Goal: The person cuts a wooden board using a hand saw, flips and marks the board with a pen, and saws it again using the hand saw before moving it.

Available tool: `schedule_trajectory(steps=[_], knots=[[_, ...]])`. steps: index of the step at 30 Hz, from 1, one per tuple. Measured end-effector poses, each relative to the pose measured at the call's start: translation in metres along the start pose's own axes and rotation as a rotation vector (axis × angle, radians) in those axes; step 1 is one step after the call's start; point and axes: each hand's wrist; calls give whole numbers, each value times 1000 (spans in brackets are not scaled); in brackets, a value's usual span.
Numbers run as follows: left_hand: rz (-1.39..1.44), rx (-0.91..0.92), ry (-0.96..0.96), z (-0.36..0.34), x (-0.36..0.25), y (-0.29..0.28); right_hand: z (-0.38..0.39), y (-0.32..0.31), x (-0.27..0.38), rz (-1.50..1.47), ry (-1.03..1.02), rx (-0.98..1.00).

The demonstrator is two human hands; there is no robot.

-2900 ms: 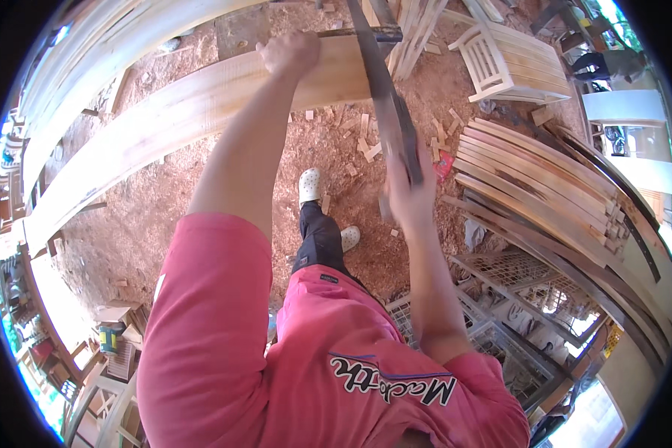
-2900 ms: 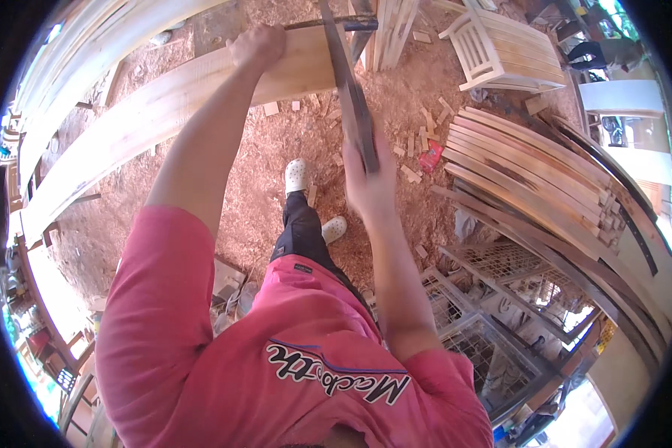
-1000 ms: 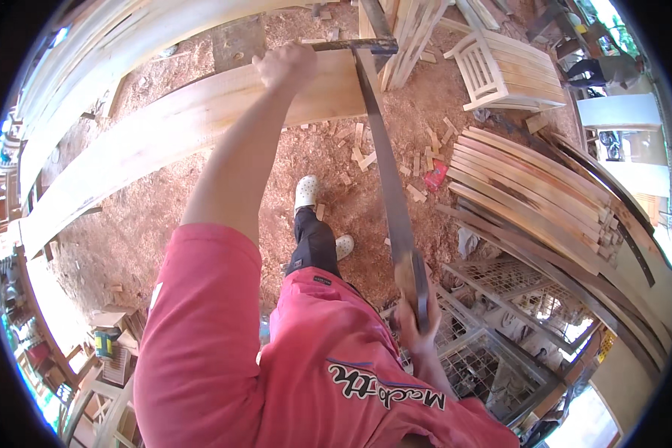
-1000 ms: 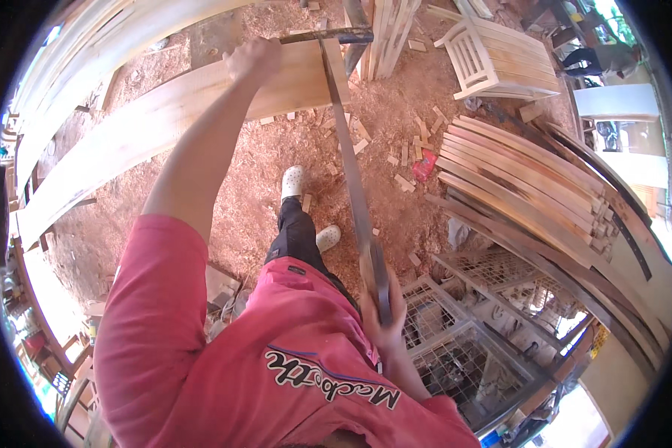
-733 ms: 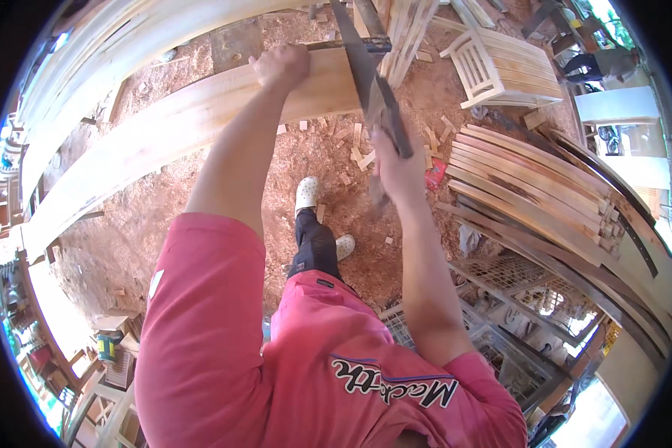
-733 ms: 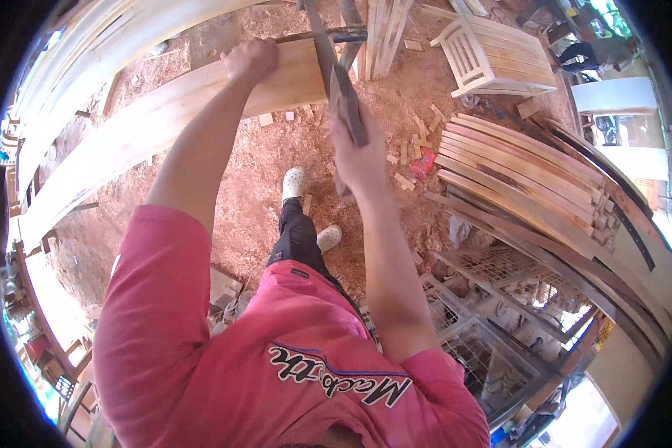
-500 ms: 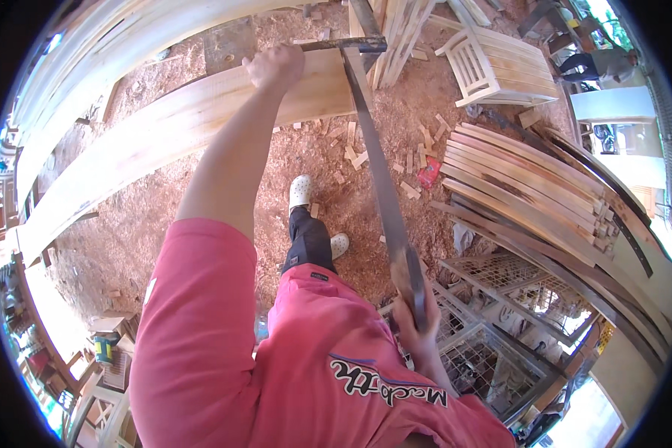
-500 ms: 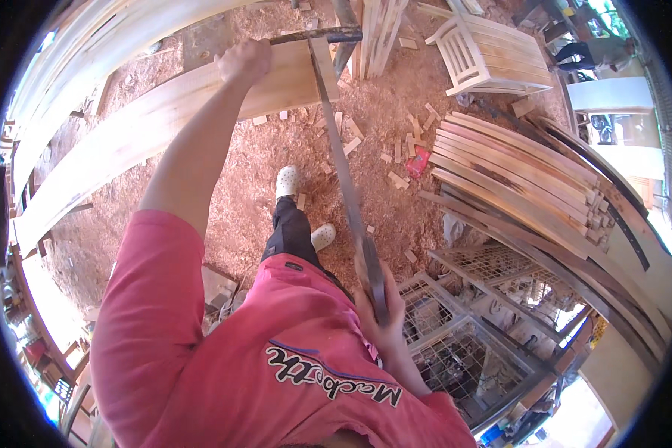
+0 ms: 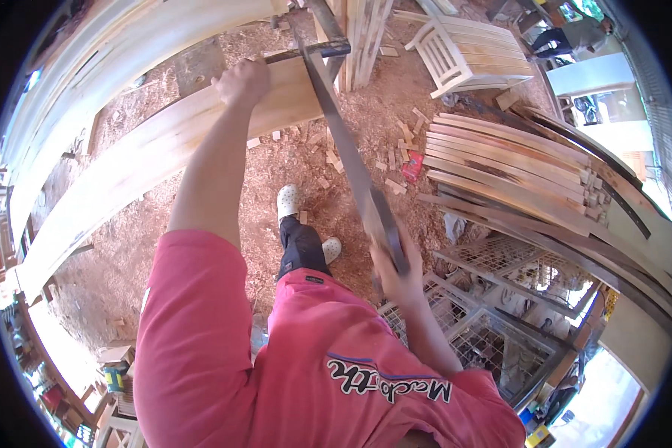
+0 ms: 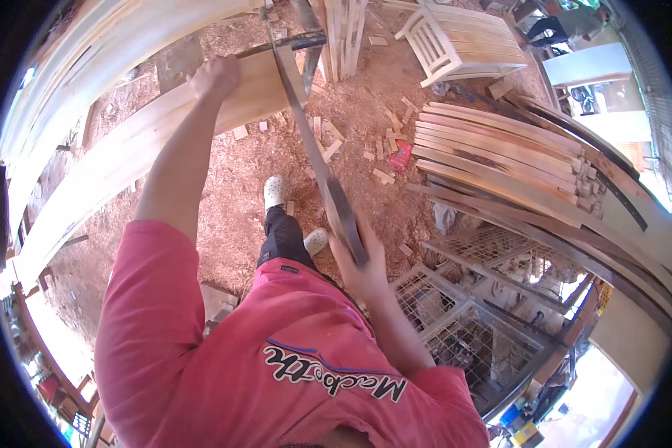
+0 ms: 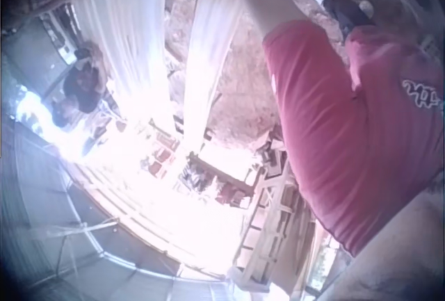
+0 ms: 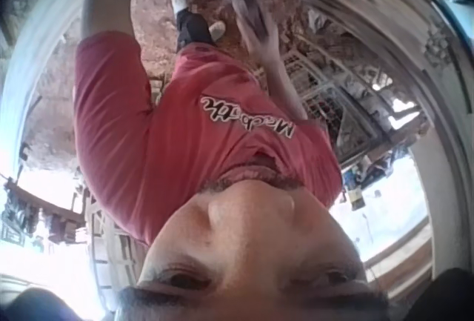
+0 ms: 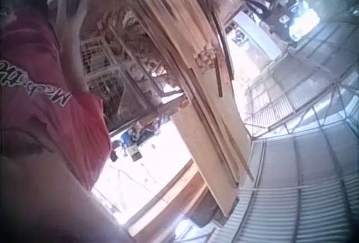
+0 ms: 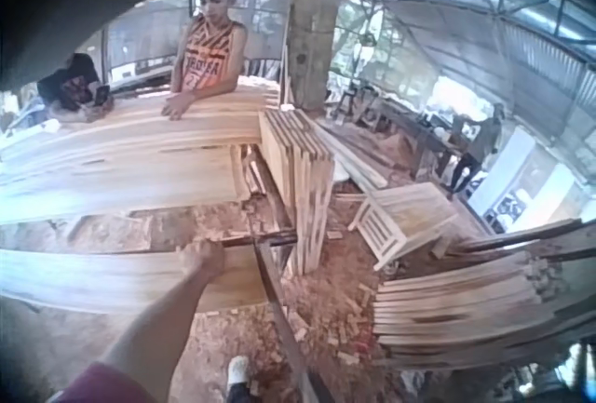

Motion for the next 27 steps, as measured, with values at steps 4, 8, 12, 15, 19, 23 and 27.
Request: schedule_trajectory(steps=[4,8,12,15,19,23,27], knots=[[2,-26,4,-2,-1,0,61,-25,0,-18,56,20],[-11,21,2,-2,1,-1,-47,13,30,25,-26,8],[15,-45,17,0,2,1,-141,49,33,-73,-118,21],[15,-38,4,0,2,0,-93,36,10,-80,-112,15],[4,14,-42,-4,-1,-1,32,-12,-20,-83,115,34],[19,-28,-30,-1,-2,0,26,-15,-13,-3,71,39],[9,-3,3,3,1,1,-126,47,42,-22,-75,61]])
Point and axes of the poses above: each hand's wrist, its own z-axis away from the middle knuckle, its own y-axis out of the palm, x = y × z, and after that the axes turned 12 degrees about y, right-handed
